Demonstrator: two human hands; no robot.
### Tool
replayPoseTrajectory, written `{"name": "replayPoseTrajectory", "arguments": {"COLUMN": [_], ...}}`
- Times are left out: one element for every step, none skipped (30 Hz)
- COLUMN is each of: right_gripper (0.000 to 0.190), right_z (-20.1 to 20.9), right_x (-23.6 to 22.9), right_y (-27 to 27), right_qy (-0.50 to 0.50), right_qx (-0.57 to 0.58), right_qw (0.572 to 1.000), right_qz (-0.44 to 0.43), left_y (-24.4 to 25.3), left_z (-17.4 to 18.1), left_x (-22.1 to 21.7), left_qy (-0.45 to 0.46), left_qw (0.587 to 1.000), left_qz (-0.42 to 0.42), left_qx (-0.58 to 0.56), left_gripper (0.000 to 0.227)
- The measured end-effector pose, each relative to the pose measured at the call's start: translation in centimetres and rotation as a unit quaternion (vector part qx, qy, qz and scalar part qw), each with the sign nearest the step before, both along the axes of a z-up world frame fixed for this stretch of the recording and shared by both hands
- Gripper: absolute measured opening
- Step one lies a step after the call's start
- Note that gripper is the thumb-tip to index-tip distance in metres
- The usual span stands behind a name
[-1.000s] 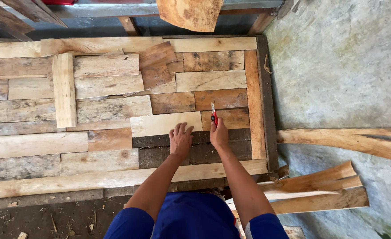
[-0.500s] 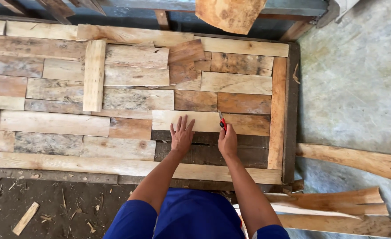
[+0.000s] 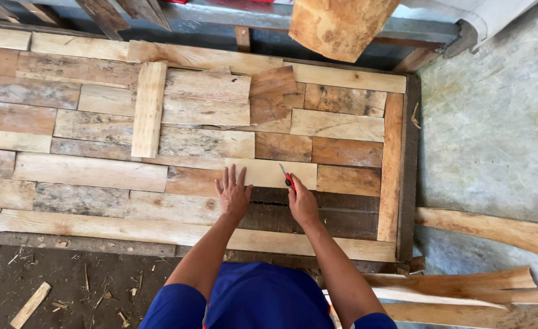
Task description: Measure and fit small wooden planks into a larger panel assembly.
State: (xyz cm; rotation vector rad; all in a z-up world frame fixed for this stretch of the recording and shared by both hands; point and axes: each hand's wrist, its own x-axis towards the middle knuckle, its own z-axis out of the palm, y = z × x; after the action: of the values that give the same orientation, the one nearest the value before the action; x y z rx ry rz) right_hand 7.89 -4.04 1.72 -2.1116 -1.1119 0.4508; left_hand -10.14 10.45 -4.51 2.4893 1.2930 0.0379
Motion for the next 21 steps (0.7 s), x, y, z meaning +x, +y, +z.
{"name": "replayPoseTrajectory", "arguments": {"right_gripper": [0.047,0.047,0.047,0.047,0.046,0.046,0.046,0.045,0.045,0.045,0.045,0.046,0.046,0.045,0.045,0.045,0.045,0.044,0.044,0.044,0.045], "right_z": [0.2,0.3,0.4,0.4,0.4,0.5,0.4,0.4,0.4,0.4,0.4,0.4,0.4,0.5,0.5,0.5,0.5,0.5,0.5,0.4,0.4], "right_x": [-0.4,-0.9,-1.6,-2.0,-2.4,-2.7,-2.9,-3.2,-3.4,-3.6,-3.9,-4.1,-4.4,-4.6,-4.9,-5.0,-5.2,-5.4,-5.5,-5.5,-5.7], "right_y": [0.4,0.8,1.2,1.5,1.9,2.2,2.3,2.5,2.7,2.9,3.0,3.0,3.2,3.3,3.4,3.5,3.7,3.8,4.1,4.3,4.2], "right_qy": [-0.002,0.018,0.038,0.038,0.033,0.027,0.026,0.029,0.032,0.03,0.031,0.032,0.031,0.03,0.029,0.028,0.029,0.03,0.03,0.03,0.032], "right_qx": [0.0,-0.039,-0.08,-0.08,-0.08,-0.08,-0.08,-0.082,-0.083,-0.084,-0.078,-0.073,-0.075,-0.077,-0.079,-0.081,-0.075,-0.069,-0.069,-0.066,-0.065], "right_qw": [1.0,0.999,0.996,0.996,0.996,0.996,0.996,0.996,0.996,0.996,0.996,0.997,0.997,0.996,0.996,0.996,0.997,0.997,0.997,0.997,0.997], "right_qz": [0.002,0.0,-0.002,0.0,-0.003,-0.006,-0.007,-0.007,-0.007,-0.009,-0.008,-0.007,-0.009,-0.013,-0.015,-0.016,-0.014,-0.011,-0.01,-0.007,-0.003], "left_y": [0.6,1.2,1.7,2.3,3.0,3.7,4.0,4.5,4.9,5.6,6.1,6.6,7.0,7.4,7.7,7.9,8.1,8.3,8.4,8.6,8.4], "left_z": [0.8,1.6,2.4,2.3,2.2,2.1,2.3,2.4,2.6,1.7,0.8,-0.1,-0.3,-0.5,-0.8,-0.8,-0.7,-0.6,0.7,2.0,3.3], "left_x": [-0.2,-0.4,-0.8,-1.2,-1.3,-1.4,-1.6,-1.7,-1.8,-1.9,-2.0,-2.1,-2.2,-2.3,-2.4,-2.4,-2.4,-2.4,-2.4,-2.4,-2.6], "left_qy": [-0.002,0.007,0.017,0.018,0.007,-0.003,-0.005,-0.022,-0.039,-0.041,-0.055,-0.069,-0.07,-0.074,-0.077,-0.078,-0.088,-0.098,-0.098,-0.061,-0.022], "left_qw": [1.0,0.999,0.996,0.996,0.996,0.996,0.996,0.996,0.995,0.995,0.996,0.996,0.996,0.995,0.995,0.995,0.995,0.994,0.994,0.993,0.987], "left_qz": [0.002,0.029,0.057,0.059,0.062,0.064,0.063,0.059,0.054,0.052,0.033,0.014,0.012,0.003,-0.004,-0.005,0.001,0.008,0.008,0.047,0.084], "left_qx": [0.0,-0.03,-0.062,-0.062,-0.063,-0.063,-0.064,-0.069,-0.074,-0.074,-0.065,-0.056,-0.058,-0.063,-0.067,-0.069,-0.054,-0.04,-0.04,-0.086,-0.134], "left_gripper": [0.066,0.067,0.068,0.068,0.07,0.073,0.073,0.072,0.072,0.072,0.073,0.074,0.074,0.077,0.08,0.08,0.081,0.083,0.083,0.078,0.074]}}
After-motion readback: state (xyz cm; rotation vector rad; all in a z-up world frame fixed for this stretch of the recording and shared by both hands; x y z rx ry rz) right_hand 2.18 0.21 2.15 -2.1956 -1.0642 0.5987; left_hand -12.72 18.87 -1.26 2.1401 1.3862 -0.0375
